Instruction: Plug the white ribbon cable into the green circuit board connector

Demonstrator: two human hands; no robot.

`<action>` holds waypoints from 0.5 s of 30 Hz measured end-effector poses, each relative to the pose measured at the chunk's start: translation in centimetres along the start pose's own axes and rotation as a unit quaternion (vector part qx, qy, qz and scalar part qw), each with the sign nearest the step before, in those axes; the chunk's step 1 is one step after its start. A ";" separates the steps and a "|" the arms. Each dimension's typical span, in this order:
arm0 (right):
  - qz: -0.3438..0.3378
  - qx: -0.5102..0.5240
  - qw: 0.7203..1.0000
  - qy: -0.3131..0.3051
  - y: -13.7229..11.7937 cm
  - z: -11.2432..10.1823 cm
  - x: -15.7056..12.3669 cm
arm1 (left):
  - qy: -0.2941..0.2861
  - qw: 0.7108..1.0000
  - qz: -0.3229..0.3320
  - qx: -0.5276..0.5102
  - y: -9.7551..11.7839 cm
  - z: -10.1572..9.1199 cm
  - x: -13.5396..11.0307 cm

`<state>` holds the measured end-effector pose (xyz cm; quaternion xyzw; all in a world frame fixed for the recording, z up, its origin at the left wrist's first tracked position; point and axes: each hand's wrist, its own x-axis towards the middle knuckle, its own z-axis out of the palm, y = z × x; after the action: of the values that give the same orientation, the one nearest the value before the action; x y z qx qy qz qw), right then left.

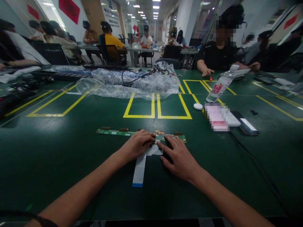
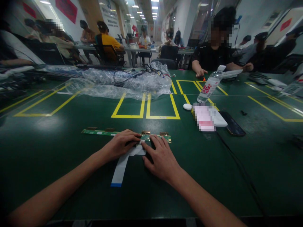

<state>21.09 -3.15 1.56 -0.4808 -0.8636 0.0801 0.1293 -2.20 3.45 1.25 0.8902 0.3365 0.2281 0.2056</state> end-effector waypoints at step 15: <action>0.012 -0.019 1.000 -0.006 -0.4 -0.2 0.3 | 0.007 1.000 -0.011 0.002 0.0 0.1 0.2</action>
<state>20.66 -3.06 1.88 -0.4934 -0.8596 0.0683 0.1137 -1.95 3.58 1.20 0.8854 0.3478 0.2315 0.2038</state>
